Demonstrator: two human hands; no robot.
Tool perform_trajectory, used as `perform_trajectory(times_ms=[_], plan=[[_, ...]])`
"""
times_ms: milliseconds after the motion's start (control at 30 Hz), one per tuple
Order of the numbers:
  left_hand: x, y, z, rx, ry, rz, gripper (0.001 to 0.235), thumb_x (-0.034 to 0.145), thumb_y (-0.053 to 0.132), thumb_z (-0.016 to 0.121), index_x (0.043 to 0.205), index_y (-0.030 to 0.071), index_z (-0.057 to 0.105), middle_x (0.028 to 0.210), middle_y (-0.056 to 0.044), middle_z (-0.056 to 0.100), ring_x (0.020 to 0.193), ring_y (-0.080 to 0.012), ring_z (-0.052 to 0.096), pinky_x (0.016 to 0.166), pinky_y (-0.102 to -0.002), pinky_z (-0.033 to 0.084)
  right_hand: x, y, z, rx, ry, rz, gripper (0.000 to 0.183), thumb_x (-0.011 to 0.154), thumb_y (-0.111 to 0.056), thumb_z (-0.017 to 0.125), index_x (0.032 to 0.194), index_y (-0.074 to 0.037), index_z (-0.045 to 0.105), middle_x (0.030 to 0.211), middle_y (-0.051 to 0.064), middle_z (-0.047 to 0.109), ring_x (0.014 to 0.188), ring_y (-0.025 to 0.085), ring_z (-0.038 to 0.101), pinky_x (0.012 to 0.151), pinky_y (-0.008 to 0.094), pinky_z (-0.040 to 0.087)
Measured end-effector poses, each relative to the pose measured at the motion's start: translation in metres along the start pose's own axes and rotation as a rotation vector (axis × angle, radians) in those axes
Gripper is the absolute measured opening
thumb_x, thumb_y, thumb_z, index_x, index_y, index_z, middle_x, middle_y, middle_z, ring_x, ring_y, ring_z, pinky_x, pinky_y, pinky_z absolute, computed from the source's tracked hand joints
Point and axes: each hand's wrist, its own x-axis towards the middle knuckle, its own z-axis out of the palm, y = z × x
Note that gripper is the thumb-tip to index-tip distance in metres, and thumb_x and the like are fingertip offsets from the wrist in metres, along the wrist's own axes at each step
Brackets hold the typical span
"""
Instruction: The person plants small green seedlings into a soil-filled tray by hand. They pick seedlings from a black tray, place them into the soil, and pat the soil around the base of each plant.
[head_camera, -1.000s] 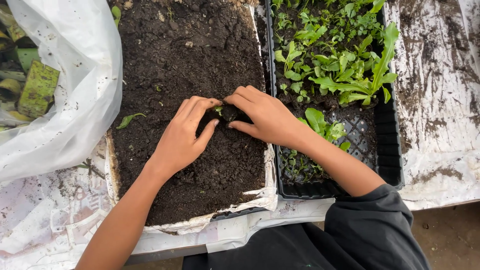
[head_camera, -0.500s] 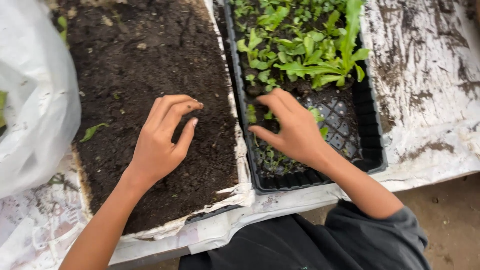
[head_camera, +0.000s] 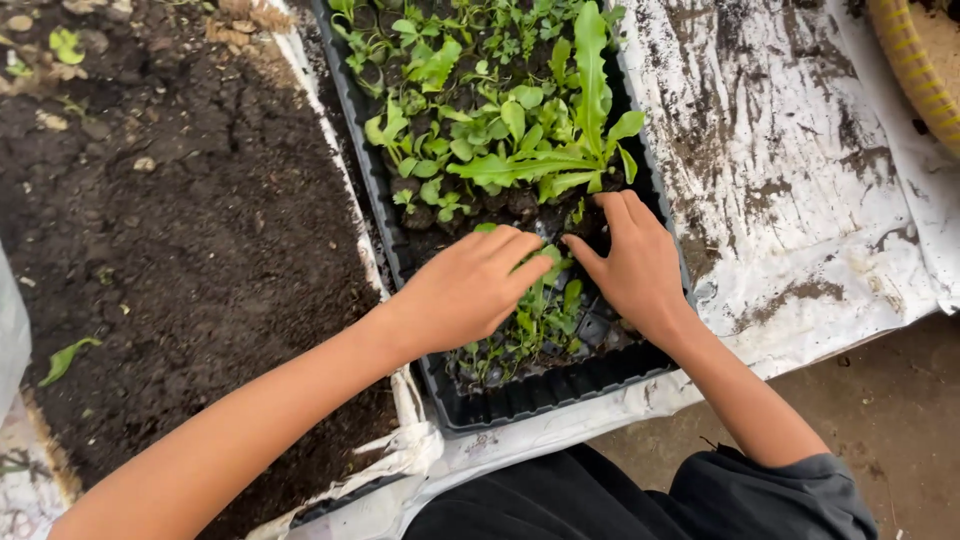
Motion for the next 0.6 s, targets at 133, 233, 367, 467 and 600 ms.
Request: perform_trajectory(times_ms=[133,233,367,467,600], plan=[[0.019,-0.008,0.017,0.003,-0.035,0.024,0.040,0.089,0.003,0.073,0.128,-0.002,0.064,0.127,-0.023,0.062,0.123,-0.0369,0.058,0.097,-0.046,0.053,0.004,0.009,0.002,-0.039,-0.006,0.042,0.041,0.104,-0.021,0.073,0.127,0.007,0.053,0.106,0.018,0.055,0.102,0.039,0.066,0.070,0.050,0.060],[0.025,-0.013,0.022,0.012,-0.036,0.021,0.040,0.090,0.006,0.071,0.128,-0.001,0.062,0.127,-0.021,0.060,0.122,-0.0339,0.057,0.096,-0.043,0.053,0.002,0.017,0.016,-0.152,0.062,0.021,0.048,0.101,-0.027,0.077,0.129,0.004,0.054,0.100,0.013,0.057,0.093,0.029,0.068,0.073,0.040,0.061],[0.029,-0.017,0.024,0.043,-0.042,0.008,0.041,0.091,0.010,0.070,0.129,-0.001,0.063,0.129,-0.020,0.060,0.124,-0.0314,0.055,0.096,-0.041,0.053,-0.002,0.011,0.013,-0.276,0.096,-0.021,0.049,0.101,-0.031,0.077,0.129,0.003,0.055,0.094,0.011,0.058,0.087,0.024,0.066,0.072,0.035,0.061],[0.031,-0.017,0.024,0.050,-0.026,-0.009,0.041,0.091,0.012,0.070,0.129,-0.001,0.063,0.130,-0.020,0.060,0.124,-0.0297,0.055,0.095,-0.039,0.052,-0.005,0.011,0.011,-0.368,0.097,-0.053,0.045,0.101,-0.029,0.075,0.131,-0.001,0.056,0.097,0.008,0.057,0.087,0.021,0.064,0.073,0.032,0.060],[0.039,-0.019,0.027,0.065,0.008,-0.016,0.042,0.091,0.012,0.072,0.130,-0.002,0.063,0.130,-0.021,0.060,0.120,-0.0293,0.055,0.086,-0.035,0.054,-0.001,0.013,0.012,-0.471,0.141,-0.139,0.034,0.098,-0.022,0.076,0.124,-0.005,0.061,0.102,0.005,0.056,0.086,0.018,0.061,0.071,0.030,0.057]])
